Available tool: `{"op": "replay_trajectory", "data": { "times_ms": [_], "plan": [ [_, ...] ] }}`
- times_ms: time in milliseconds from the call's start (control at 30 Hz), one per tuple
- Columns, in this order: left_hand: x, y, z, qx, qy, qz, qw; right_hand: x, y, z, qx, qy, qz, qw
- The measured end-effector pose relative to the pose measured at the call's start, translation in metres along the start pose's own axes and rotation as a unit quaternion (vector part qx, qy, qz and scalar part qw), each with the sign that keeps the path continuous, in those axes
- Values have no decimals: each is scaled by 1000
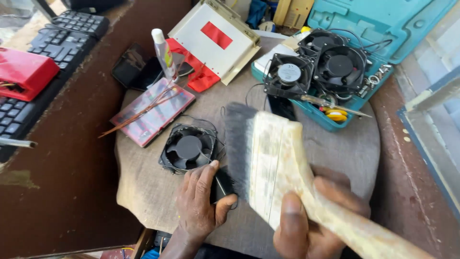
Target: The person cleans a black power adapter and a smaller black power brick using a large brush. They hold the adapters in one hand and brush the surfaces and crevices with the other, occasionally rotating the items to access different sides.
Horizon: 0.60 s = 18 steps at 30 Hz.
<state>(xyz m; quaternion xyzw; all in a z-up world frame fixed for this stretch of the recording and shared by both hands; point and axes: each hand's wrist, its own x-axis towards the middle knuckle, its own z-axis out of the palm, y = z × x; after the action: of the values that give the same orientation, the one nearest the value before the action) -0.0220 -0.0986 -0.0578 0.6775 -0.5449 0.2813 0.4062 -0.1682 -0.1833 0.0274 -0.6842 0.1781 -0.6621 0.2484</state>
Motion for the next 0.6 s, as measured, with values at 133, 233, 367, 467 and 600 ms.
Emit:
{"op": "replay_trajectory", "data": {
  "times_ms": [133, 233, 367, 467, 600],
  "plan": [
    [17, -3, -6, -162, 139, -280, 936, -85, 10, -12, 42, -36, 170, 984],
    [29, -11, -16, -180, 198, -391, 881, -101, 17, -40, 27, -104, 200, 974],
    [36, 7, -14, -227, 169, -407, 869, -41, -35, 6, 48, -38, 144, 988],
    [15, 12, -5, -244, 57, -469, 847, 2, -35, 29, 116, -41, 30, 992],
    [20, 12, -10, -371, 166, -493, 769, -41, -23, 20, 96, 34, 51, 993]
  ]
}}
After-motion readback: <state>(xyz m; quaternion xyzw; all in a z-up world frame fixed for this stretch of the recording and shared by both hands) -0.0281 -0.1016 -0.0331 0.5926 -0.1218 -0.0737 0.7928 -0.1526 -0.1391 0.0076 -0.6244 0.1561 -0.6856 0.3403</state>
